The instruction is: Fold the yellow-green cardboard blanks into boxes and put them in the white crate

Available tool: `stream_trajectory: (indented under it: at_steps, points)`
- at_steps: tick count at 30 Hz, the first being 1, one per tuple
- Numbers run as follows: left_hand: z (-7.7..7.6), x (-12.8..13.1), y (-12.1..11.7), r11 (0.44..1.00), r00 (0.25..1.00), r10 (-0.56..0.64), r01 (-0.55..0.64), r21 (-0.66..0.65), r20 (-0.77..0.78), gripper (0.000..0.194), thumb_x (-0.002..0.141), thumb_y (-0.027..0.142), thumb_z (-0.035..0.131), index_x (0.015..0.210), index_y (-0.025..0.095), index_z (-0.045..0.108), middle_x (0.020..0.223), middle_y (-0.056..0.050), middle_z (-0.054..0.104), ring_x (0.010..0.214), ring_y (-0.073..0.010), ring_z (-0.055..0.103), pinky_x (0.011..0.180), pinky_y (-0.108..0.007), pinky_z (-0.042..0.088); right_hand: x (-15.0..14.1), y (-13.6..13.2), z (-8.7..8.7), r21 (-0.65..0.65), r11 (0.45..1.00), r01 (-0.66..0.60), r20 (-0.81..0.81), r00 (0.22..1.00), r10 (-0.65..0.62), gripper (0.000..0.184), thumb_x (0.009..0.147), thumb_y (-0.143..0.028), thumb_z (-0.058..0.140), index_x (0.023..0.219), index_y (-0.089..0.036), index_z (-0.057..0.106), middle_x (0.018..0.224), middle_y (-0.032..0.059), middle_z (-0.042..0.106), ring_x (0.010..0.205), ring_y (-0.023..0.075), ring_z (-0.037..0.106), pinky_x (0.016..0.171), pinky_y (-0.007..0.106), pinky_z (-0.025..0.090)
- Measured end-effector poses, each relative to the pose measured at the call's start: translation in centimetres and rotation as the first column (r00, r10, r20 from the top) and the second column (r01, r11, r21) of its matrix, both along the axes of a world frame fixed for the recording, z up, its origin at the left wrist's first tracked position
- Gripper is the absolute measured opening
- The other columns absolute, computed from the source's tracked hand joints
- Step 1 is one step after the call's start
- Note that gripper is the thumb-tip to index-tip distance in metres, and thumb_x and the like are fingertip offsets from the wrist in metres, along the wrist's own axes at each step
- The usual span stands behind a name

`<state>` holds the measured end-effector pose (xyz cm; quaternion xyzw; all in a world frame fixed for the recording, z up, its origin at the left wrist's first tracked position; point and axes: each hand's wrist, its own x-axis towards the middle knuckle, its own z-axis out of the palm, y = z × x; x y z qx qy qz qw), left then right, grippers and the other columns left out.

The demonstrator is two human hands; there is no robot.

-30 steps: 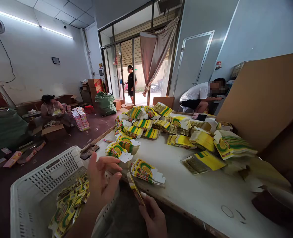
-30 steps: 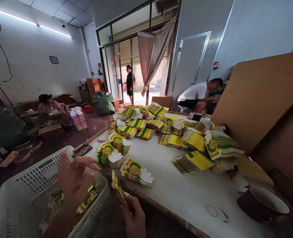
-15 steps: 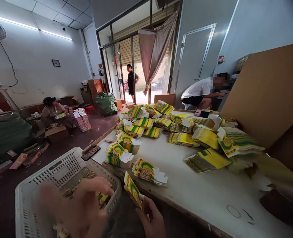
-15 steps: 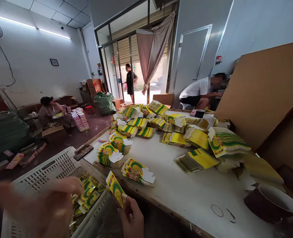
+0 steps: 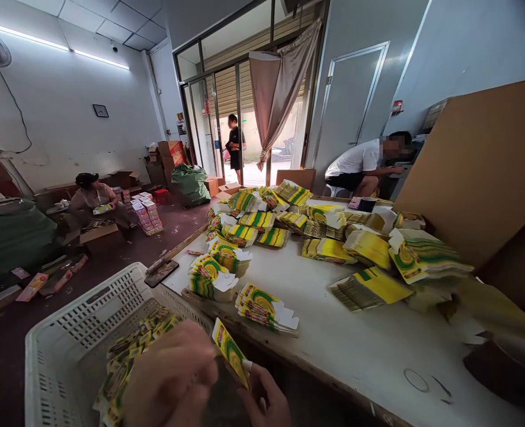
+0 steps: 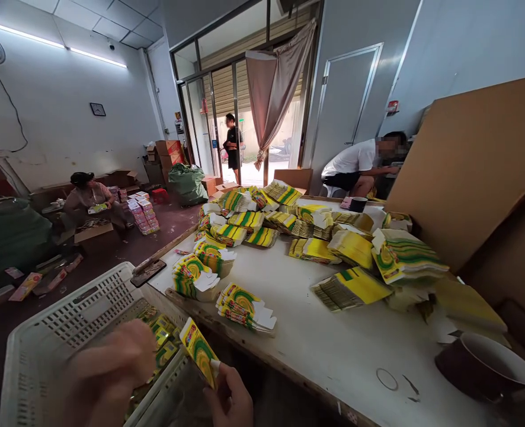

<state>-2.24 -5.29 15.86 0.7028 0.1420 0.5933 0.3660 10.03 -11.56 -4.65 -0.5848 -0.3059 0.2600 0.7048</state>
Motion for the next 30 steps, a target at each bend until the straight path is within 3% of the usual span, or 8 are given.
stream_trajectory:
  at_steps: [2,5,8,11,18,21,26,30]
  points:
    - [-0.5,1.7,0.0,0.987,0.92,-0.16,0.16,-0.031,-0.357,0.037,0.082,0.03,0.067,0.119,0.039,0.066,0.085,-0.003,0.072,0.08,-0.0255,0.066,0.078,-0.043,0.055,0.4,-0.1,0.0,0.012,1.0,-0.013,0.073,0.997,0.012,0.04,0.078,-0.057,0.067,0.1,-0.024,0.074,0.071,0.0006,0.062,0.061,0.0181,0.055,0.056,0.026,0.046]
    - [-2.8,3.6,0.8,0.93,0.521,-0.35,0.293,-0.222,-0.779,0.076,0.072,0.032,0.077,0.143,0.034,0.048,0.129,-0.007,0.064,0.116,-0.0317,0.059,0.101,-0.044,0.048,1.3,-0.3,0.1,0.007,0.997,-0.071,0.328,0.942,0.065,0.025,0.083,-0.042,0.066,0.102,-0.029,0.074,0.081,0.0021,0.07,0.068,0.0206,0.06,0.063,0.028,0.047]
    - [-6.4,3.5,2.5,0.915,0.167,-0.314,0.317,-0.251,-0.935,0.106,0.057,0.042,0.085,0.15,0.02,0.038,0.143,-0.017,0.051,0.13,-0.0408,0.047,0.11,-0.053,0.039,1.9,-0.4,0.3,-0.024,0.987,-0.161,0.622,0.77,0.141,0.024,0.079,-0.029,0.073,0.103,-0.033,0.073,0.093,0.0022,0.074,0.08,0.0228,0.064,0.072,0.03,0.046]
    - [-9.0,2.0,4.1,0.946,0.009,-0.227,0.24,-0.219,-0.974,0.113,0.052,0.043,0.086,0.15,0.014,0.036,0.138,-0.022,0.054,0.123,-0.0431,0.052,0.105,-0.057,0.04,1.2,-0.3,0.7,0.013,0.987,-0.158,0.761,0.642,0.093,0.011,0.082,-0.021,0.069,0.091,-0.028,0.071,0.086,0.0014,0.071,0.079,0.0206,0.062,0.076,0.031,0.043]
    - [-10.7,-0.5,4.4,0.936,0.149,-0.335,0.169,-0.31,-0.93,0.081,0.055,0.037,0.084,0.127,0.023,0.052,0.117,-0.007,0.065,0.105,-0.031,0.061,0.093,-0.039,0.049,-0.7,-0.1,1.0,0.122,0.985,-0.119,0.786,0.618,-0.023,0.025,0.095,-0.017,0.05,0.077,-0.027,0.065,0.066,-0.0037,0.061,0.071,0.0159,0.057,0.105,0.041,0.031]
    - [-11.2,-0.5,4.1,0.943,0.253,-0.332,0.108,-0.314,-0.909,0.074,0.059,0.03,0.08,0.126,0.021,0.05,0.116,-0.007,0.065,0.102,-0.0284,0.062,0.09,-0.037,0.05,-0.3,-0.4,0.6,0.086,0.991,-0.1,0.713,0.702,0.008,0.016,0.091,-0.023,0.058,0.102,-0.031,0.067,0.094,0.0011,0.07,0.097,0.0223,0.062,0.113,0.049,0.026]
    - [-11.8,-0.1,3.5,0.962,0.43,-0.262,0.042,-0.271,-0.864,0.078,0.071,0.027,0.069,0.141,0.018,0.035,0.135,-0.014,0.055,0.117,-0.0294,0.057,0.1,-0.04,0.046,-0.2,-0.5,-0.5,0.026,0.998,0.063,0.082,0.995,-0.065,0.071,0.088,-0.05,0.062,0.148,-0.022,0.035,0.151,0.0162,0.043,0.135,0.031,0.046,0.107,0.046,0.042]
    - [-12.6,0.8,2.0,0.949,0.431,-0.307,0.073,-0.306,-0.848,0.086,0.062,0.014,0.065,0.141,0.023,0.033,0.134,-0.01,0.057,0.115,-0.0275,0.058,0.099,-0.037,0.047,-0.5,0.0,-1.6,-0.061,0.987,-0.148,-0.376,0.919,0.115,0.08,0.074,-0.071,0.066,0.134,-0.019,0.056,0.134,0.0152,0.062,0.123,0.031,0.059,0.098,0.038,0.051]
